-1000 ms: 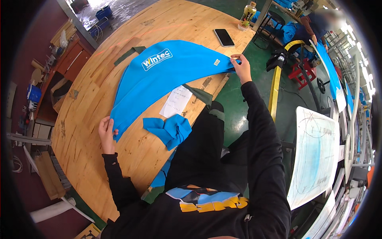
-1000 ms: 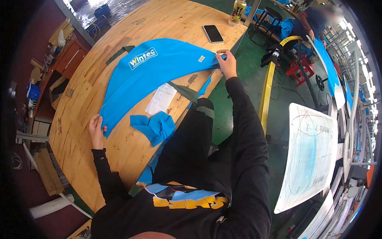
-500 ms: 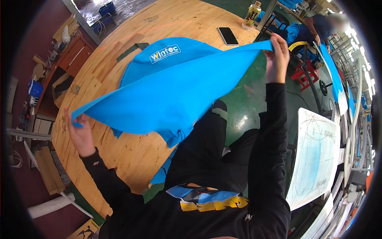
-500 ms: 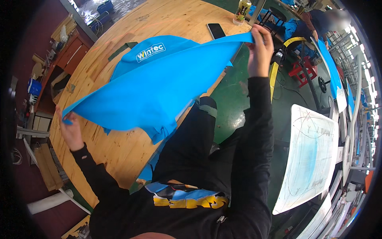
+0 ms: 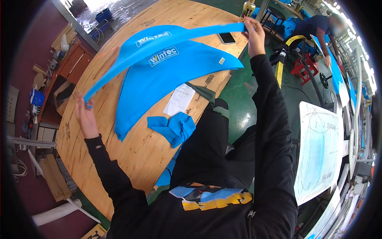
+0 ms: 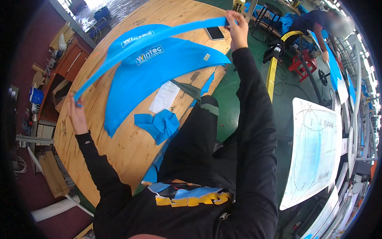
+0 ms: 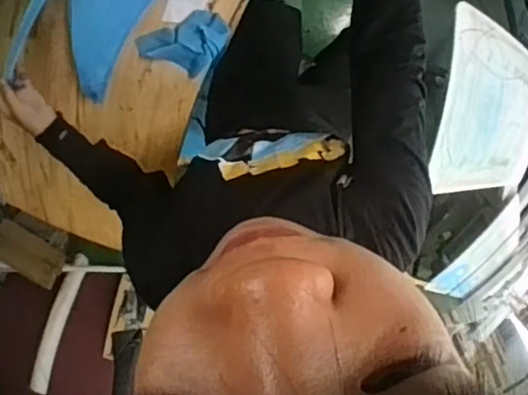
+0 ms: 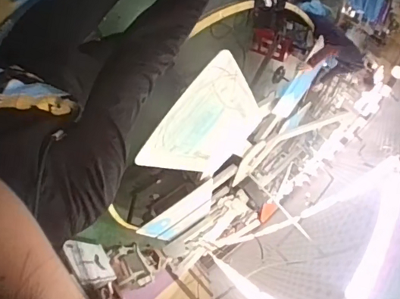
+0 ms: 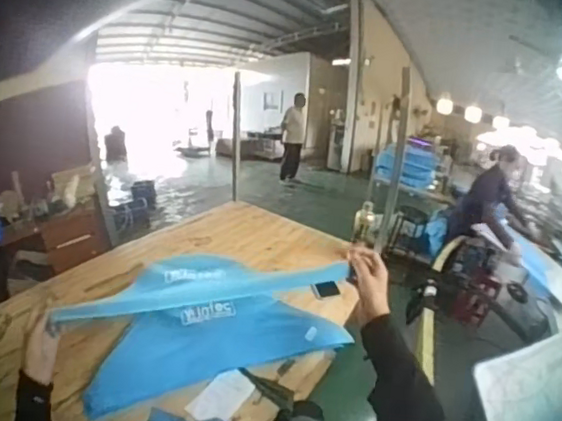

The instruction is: Inspecting and positioning blue fabric pieces on a rotary screen-printing platen in an industrial setting.

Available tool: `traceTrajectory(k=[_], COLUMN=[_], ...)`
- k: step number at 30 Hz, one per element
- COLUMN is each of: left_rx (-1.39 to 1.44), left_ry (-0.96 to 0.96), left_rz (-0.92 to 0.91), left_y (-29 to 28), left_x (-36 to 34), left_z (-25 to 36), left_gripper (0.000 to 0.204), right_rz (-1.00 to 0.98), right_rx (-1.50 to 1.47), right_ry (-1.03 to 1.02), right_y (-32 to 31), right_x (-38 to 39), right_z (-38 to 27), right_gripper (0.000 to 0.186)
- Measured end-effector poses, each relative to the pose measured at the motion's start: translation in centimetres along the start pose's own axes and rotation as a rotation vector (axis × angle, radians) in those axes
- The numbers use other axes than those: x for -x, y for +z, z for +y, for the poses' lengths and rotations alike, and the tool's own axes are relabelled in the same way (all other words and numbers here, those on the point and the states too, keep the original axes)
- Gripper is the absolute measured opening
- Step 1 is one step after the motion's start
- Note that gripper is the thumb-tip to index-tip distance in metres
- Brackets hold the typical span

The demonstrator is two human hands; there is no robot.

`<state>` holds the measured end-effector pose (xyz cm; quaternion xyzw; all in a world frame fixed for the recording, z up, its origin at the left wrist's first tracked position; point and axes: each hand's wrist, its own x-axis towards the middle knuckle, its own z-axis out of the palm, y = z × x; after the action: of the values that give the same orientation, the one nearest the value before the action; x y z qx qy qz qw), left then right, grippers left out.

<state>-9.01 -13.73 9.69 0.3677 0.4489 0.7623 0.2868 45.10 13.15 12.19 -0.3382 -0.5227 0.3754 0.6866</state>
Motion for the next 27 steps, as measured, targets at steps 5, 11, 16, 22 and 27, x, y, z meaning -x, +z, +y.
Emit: traceTrajectory(k=[5,11,16,22,27], left_rx=[-0.272,-0.571,-0.551,-0.633,-0.851], left_ry=[-0.265,-0.274,-0.247,-0.163,0.004], left_rz=[0.006,0.003,-0.014,-0.034,-0.040], left_y=[0.0,-1.1,-1.7,-3.0,-1.9], left_x=[5.4,8.8,9.4,10.0,10.3], left_z=[-3.8,-5.5,-6.4,-7.0,-7.3], left_gripper=[0.026,0.024,0.021,0.019,0.018], right_rz=[0.022,0.016,0.038,0.057,0.065], right_rx=[0.220,0.462,0.561,0.631,0.676], right_ry=[0.205,0.094,0.074,-0.041,0.059], right_y=[-3.7,-5.2,-6.2,-5.5,-5.4], right_x=[5.0,7.8,7.5,9.5,10.3], right_z=[6.2,9.2,9.1,9.5,9.2], right_gripper=[0.014,0.012,0.011,0.011,0.013])
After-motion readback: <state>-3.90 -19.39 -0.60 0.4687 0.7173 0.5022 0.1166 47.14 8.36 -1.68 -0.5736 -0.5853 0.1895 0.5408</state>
